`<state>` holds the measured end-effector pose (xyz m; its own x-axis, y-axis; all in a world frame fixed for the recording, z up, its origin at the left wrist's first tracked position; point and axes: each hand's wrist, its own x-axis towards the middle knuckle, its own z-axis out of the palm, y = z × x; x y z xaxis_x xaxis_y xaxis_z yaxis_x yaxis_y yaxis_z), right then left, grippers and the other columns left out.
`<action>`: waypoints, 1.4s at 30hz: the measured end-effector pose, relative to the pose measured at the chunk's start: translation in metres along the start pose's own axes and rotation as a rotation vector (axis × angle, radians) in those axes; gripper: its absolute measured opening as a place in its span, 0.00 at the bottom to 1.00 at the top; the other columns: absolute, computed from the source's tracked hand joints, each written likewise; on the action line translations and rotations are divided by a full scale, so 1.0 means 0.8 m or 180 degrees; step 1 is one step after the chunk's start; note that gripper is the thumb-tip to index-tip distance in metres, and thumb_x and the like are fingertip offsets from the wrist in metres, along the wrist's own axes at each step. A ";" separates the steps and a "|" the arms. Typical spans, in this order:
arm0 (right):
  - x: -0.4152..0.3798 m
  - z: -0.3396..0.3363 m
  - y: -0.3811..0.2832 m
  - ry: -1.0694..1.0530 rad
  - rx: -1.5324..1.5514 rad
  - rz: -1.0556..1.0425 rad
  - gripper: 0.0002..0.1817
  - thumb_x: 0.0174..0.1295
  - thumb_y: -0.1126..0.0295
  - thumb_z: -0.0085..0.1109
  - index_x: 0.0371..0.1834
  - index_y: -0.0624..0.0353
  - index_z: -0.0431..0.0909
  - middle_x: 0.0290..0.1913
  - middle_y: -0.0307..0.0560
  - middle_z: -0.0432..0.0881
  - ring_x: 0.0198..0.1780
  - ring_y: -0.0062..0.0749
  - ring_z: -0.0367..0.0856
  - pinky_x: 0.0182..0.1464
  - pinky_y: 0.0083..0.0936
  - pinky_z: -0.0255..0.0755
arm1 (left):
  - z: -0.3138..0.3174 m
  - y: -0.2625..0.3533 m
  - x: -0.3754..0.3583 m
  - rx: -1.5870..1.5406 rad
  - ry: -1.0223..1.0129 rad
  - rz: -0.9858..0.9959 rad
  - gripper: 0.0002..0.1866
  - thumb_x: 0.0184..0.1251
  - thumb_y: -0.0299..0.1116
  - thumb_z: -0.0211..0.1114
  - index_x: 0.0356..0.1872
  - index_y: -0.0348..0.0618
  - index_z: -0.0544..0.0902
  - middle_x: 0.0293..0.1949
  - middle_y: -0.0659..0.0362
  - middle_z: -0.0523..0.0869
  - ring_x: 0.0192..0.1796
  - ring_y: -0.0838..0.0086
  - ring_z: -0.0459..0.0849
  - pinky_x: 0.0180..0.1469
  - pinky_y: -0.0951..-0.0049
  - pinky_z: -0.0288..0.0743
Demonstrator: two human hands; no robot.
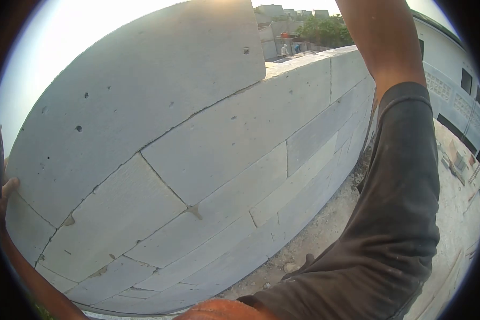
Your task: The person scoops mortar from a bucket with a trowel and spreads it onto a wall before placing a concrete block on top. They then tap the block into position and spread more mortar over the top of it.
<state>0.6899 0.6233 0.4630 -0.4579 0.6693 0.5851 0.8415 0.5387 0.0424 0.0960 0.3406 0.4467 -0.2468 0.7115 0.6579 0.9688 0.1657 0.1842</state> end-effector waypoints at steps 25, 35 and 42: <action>-0.033 0.011 -0.013 0.0120 0.0151 -0.0335 0.47 0.72 0.30 0.29 0.83 0.54 0.53 0.82 0.67 0.52 0.82 0.60 0.52 0.81 0.56 0.42 | -0.013 0.083 -0.021 0.0565 -0.0298 -0.0206 0.42 0.56 0.52 0.77 0.66 0.31 0.78 0.61 0.42 0.83 0.66 0.52 0.78 0.72 0.52 0.64; -0.012 0.022 -0.101 0.0193 0.0585 -0.1222 0.49 0.70 0.27 0.25 0.83 0.52 0.51 0.82 0.67 0.51 0.82 0.61 0.51 0.81 0.59 0.40 | -0.015 0.029 -0.002 0.0455 -0.0553 -0.0023 0.43 0.57 0.56 0.75 0.69 0.38 0.77 0.62 0.41 0.82 0.69 0.50 0.77 0.74 0.51 0.63; 0.000 0.036 -0.167 0.0227 0.0930 -0.1777 0.50 0.69 0.25 0.22 0.84 0.50 0.50 0.82 0.68 0.50 0.82 0.62 0.51 0.81 0.60 0.39 | -0.015 0.092 -0.040 0.0775 -0.0002 -0.0552 0.53 0.39 0.53 0.82 0.69 0.31 0.75 0.68 0.37 0.78 0.73 0.46 0.72 0.74 0.43 0.62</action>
<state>0.5695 0.5661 0.4344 -0.7765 0.2169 0.5916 0.3638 0.9209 0.1400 0.1749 0.3223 0.4480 -0.4092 0.6586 0.6315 0.8890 0.4437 0.1133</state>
